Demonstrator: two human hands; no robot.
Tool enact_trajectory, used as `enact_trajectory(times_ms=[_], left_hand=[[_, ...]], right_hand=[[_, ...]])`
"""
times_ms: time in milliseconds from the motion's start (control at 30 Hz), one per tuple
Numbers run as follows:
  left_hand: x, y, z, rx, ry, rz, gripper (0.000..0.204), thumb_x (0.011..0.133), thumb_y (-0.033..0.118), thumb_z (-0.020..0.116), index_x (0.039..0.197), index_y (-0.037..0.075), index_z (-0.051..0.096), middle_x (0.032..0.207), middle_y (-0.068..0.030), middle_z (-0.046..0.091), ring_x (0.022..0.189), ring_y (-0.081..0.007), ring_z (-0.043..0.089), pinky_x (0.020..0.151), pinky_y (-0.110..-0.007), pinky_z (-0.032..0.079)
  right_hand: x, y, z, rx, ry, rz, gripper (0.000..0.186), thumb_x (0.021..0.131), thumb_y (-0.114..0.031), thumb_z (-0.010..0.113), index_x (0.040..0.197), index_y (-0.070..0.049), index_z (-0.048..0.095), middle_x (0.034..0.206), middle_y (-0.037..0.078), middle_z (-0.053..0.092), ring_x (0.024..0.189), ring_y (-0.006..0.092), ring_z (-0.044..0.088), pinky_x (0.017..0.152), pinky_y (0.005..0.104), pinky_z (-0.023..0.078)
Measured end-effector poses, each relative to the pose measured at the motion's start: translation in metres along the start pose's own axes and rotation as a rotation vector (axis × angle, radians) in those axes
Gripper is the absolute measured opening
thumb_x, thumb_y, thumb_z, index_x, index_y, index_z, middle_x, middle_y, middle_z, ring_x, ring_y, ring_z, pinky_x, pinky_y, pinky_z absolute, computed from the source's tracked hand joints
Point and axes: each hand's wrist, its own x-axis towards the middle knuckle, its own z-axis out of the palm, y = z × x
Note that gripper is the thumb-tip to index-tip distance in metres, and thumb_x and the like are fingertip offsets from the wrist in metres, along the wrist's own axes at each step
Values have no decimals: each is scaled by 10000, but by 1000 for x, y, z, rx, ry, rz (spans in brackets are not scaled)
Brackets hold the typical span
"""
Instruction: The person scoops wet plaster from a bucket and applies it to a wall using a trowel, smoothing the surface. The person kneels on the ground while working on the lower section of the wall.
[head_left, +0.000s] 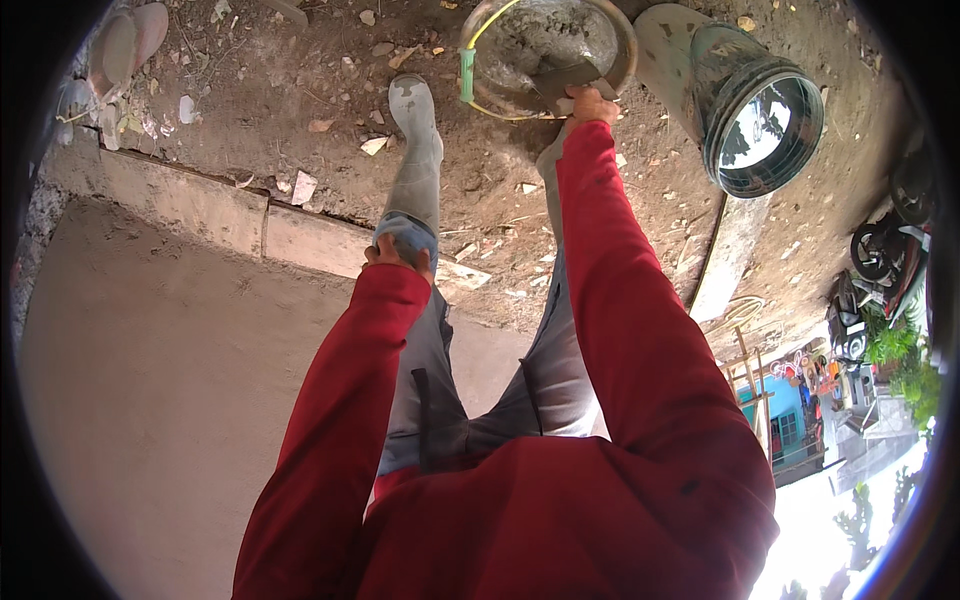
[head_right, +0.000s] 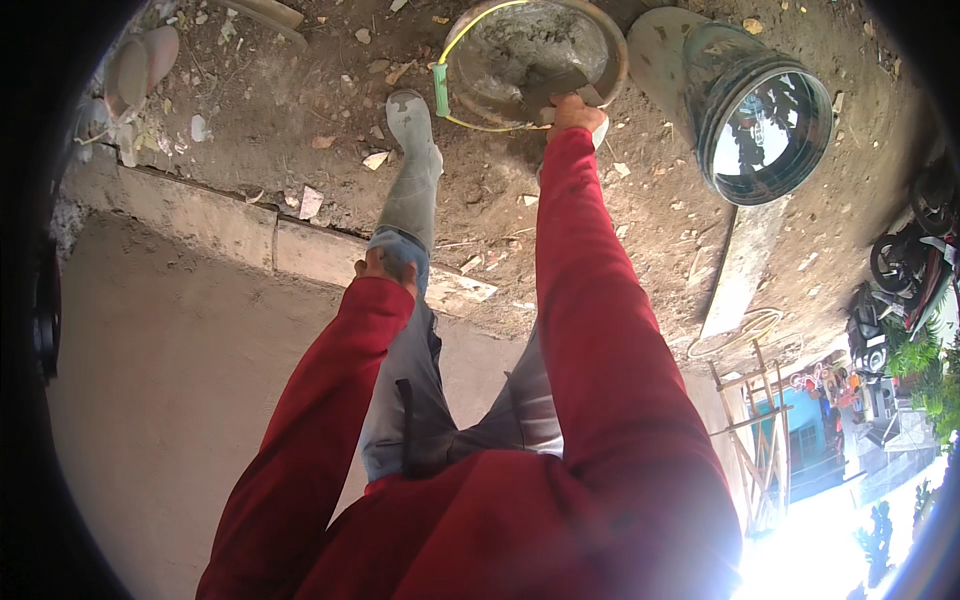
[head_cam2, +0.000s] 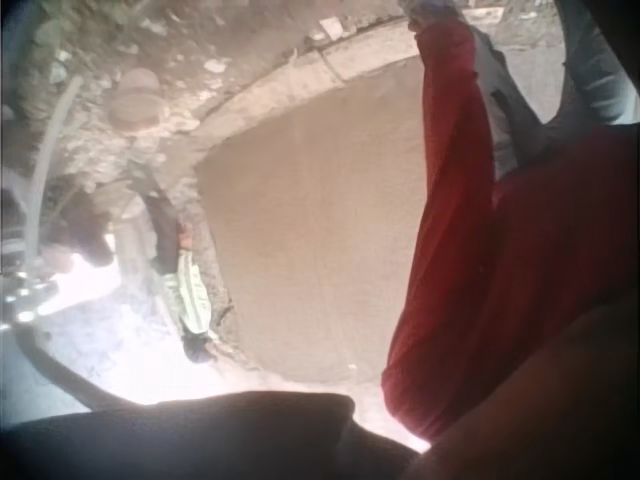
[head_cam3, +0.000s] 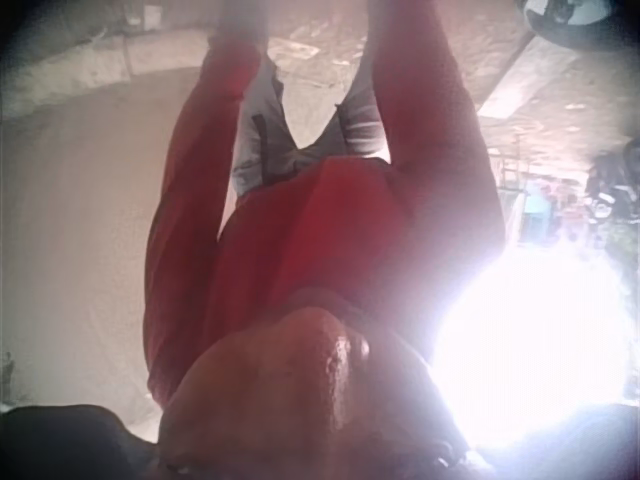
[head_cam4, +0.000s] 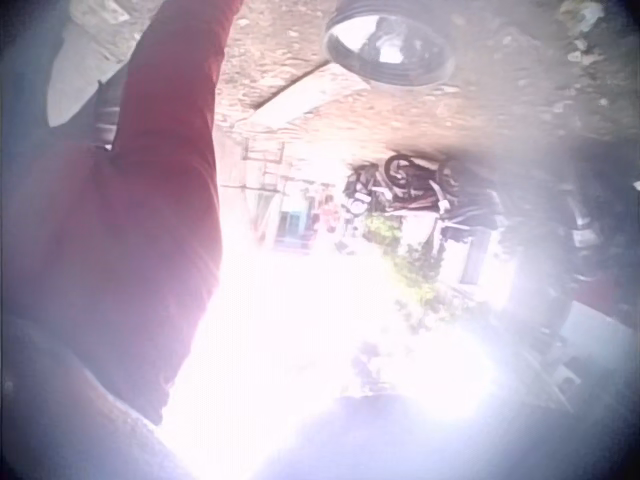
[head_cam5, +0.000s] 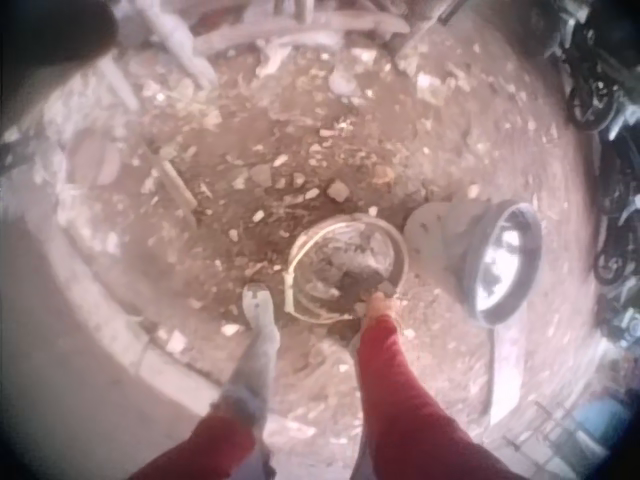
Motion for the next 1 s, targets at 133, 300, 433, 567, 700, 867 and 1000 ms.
enact_trajectory(times_ms=[133,300,433,567,700,867,1000], left_hand=[[-5,6,-3,4,-9,-24,647,731,369,735,1241,129,417,1158,-208,472,1016,-395,558,861,-469,486],[-7,10,-15,20,-35,-23,659,724,370,744,1241,134,412,1167,-207,464,1015,-390,559,868,-468,481],[-2,11,-18,-3,-19,-17,663,725,386,742,1241,138,407,1179,-204,457,1029,-389,550,879,-468,472],[-2,16,-23,8,-71,-54,654,738,395,731,1241,135,404,1182,-196,458,1051,-385,534,880,-466,464],[-1,15,-24,6,-36,-13,683,738,373,727,1276,122,388,1214,-187,443,1075,-381,535,891,-458,472],[-4,9,-16,11,-13,-14,649,740,378,726,1243,130,399,1178,-196,464,1047,-379,538,870,-458,471],[-6,8,-12,38,-17,-5,660,735,372,726,1252,126,398,1185,-199,458,1035,-380,549,865,-457,479]], right_hand=[[-13,-7,19,-54,8,-5,354,662,-31,663,991,85,602,944,129,652,744,211,636,679,353,518],[2,-9,49,-183,96,-33,368,674,-76,637,977,129,596,948,222,658,826,287,664,735,371,511],[-13,-21,68,-345,192,-147,318,655,-75,605,887,143,619,945,290,651,913,366,658,778,384,508],[-27,-40,79,-396,195,-157,277,651,-70,615,841,131,634,934,307,645,910,400,650,802,396,515],[-42,-40,94,-533,264,-166,293,646,-71,634,871,117,639,953,291,649,919,386,651,802,396,518],[-47,-13,51,-776,-9,-398,336,624,-157,681,845,91,632,899,291,643,886,394,644,814,410,514],[-59,-4,23,-1034,-203,-557,340,626,-211,706,833,51,644,901,261,650,916,361,641,826,387,515]])
